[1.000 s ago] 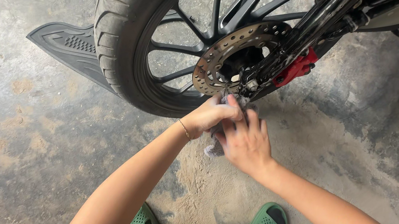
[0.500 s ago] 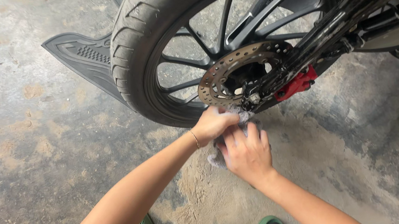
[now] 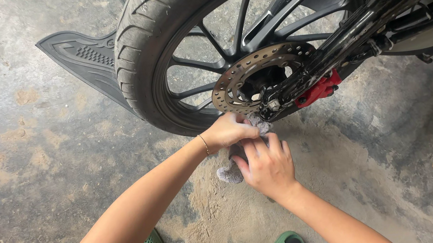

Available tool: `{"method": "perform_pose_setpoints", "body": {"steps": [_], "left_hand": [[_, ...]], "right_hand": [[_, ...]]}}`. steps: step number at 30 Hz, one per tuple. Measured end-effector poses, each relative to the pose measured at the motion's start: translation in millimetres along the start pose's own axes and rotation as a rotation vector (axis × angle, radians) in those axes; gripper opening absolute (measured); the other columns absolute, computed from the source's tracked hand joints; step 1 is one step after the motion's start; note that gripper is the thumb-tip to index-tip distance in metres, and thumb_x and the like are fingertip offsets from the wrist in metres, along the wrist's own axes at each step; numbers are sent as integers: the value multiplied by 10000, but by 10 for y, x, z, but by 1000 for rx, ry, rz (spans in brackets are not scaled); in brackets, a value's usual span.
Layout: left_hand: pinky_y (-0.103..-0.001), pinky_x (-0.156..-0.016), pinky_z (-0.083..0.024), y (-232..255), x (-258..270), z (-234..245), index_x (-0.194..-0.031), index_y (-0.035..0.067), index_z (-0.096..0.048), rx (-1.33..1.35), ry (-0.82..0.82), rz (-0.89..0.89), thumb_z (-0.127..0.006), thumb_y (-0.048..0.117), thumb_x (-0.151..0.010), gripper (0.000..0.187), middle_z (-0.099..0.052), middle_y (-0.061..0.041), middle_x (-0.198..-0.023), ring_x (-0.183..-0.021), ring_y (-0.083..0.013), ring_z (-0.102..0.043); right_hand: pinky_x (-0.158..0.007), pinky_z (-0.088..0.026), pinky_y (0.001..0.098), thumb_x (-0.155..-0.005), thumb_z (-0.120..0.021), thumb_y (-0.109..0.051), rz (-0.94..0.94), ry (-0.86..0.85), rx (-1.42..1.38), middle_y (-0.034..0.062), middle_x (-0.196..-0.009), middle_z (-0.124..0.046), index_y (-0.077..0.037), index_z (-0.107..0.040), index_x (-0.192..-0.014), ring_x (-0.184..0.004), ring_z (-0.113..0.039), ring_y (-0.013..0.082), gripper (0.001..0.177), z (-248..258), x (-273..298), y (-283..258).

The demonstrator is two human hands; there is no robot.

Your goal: The person scrubs the seat, body panels, and front wheel of a motorcycle with a soapy cloth. They then rinse the motorcycle by pouring water from a red scoop over the seat and body.

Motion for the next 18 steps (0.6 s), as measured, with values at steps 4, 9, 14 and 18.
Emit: {"method": "perform_pose_setpoints", "body": {"steps": [4,9,14,18], "left_hand": [[-303,-621,-531,56,36,-2,-811,-1,-710,30,67,-2,-757,295,-686,324,-682,-42,-748,-678,-123,-628],[-295,-649,-552,121,33,40,-827,2,-713,-18,84,6,-747,286,-697,315,-706,-54,-777,-709,-131,-667],[-309,-664,-527,64,-38,59,-844,-23,-719,-107,23,-63,-736,275,-745,315,-676,-75,-780,-729,-149,-634],[-288,-709,-554,134,-57,45,-935,-15,-735,155,-24,-109,-690,238,-782,299,-715,-52,-834,-763,-139,-666]], "right_hand": [[-682,-449,453,-802,-753,-366,25,27,-16,63,-1034,-688,-60,-677,-1137,-885,-573,306,460,13,-43,-3],[-670,-451,444,-799,-755,-378,26,24,-31,60,-1025,-690,-66,-687,-1121,-865,-574,293,454,13,-67,42],[-650,-450,441,-827,-765,-426,34,2,-11,35,-964,-672,-77,-703,-1109,-860,-577,290,453,37,-89,85],[-706,-487,425,-801,-787,-345,69,148,-75,96,-1174,-691,-83,-712,-1109,-886,-585,291,412,200,-174,166]]}}
Point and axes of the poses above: each hand's wrist, its own x-axis away from the middle knuckle, its own z-axis out of the back of the hand, y = z × x, the point moved 2 cm from there along -x, towards the middle knuckle
